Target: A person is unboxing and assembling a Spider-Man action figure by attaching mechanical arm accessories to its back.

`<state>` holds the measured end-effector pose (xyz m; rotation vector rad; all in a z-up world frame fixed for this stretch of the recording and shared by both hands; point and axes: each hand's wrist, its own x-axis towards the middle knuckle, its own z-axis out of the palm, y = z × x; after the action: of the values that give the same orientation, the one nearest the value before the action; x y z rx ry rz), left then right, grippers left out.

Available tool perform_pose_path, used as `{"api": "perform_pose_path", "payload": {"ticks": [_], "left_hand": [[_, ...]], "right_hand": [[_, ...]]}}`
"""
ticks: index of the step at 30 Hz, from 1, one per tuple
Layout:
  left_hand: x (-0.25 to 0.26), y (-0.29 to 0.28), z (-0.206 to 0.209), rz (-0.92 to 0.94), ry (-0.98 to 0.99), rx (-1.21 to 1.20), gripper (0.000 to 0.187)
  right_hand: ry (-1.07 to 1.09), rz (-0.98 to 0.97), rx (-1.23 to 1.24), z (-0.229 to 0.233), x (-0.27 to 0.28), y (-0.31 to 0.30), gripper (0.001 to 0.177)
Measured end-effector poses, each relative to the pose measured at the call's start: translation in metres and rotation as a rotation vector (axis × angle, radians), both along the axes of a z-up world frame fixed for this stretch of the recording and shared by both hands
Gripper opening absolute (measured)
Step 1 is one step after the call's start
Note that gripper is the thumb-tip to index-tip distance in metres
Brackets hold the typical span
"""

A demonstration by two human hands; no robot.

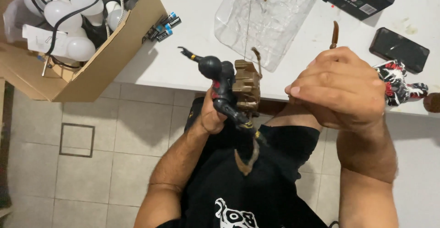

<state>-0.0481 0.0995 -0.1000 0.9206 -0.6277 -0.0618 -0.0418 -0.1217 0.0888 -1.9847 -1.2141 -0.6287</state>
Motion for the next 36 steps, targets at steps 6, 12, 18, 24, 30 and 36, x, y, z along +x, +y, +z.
{"api": "perform_pose_path", "payload": {"ticks": [6,12,18,24,30,36], "left_hand": [[0.000,-0.002,0.001,-0.049,0.066,0.027,0.050],[0.000,-0.003,0.003,-0.106,0.149,0.041,0.050],[-0.001,-0.005,0.007,-0.184,0.227,0.040,0.051],[0.002,-0.010,0.028,-0.109,0.170,0.093,0.051],[0.005,-0.007,0.049,0.153,0.060,0.392,0.041],[0.004,-0.009,0.051,0.336,0.006,0.533,0.053]], "right_hand": [[0.007,-0.007,0.023,-0.003,0.000,0.001,0.003],[0.026,-0.038,0.016,0.004,-0.008,0.010,0.004],[0.023,-0.027,0.005,0.011,-0.017,0.023,0.006],[0.132,0.019,-0.099,-0.008,-0.021,0.007,0.010],[0.302,-0.149,-0.178,-0.022,-0.014,-0.020,0.020],[0.343,-0.195,-0.365,-0.015,-0.004,-0.030,0.030]]}}
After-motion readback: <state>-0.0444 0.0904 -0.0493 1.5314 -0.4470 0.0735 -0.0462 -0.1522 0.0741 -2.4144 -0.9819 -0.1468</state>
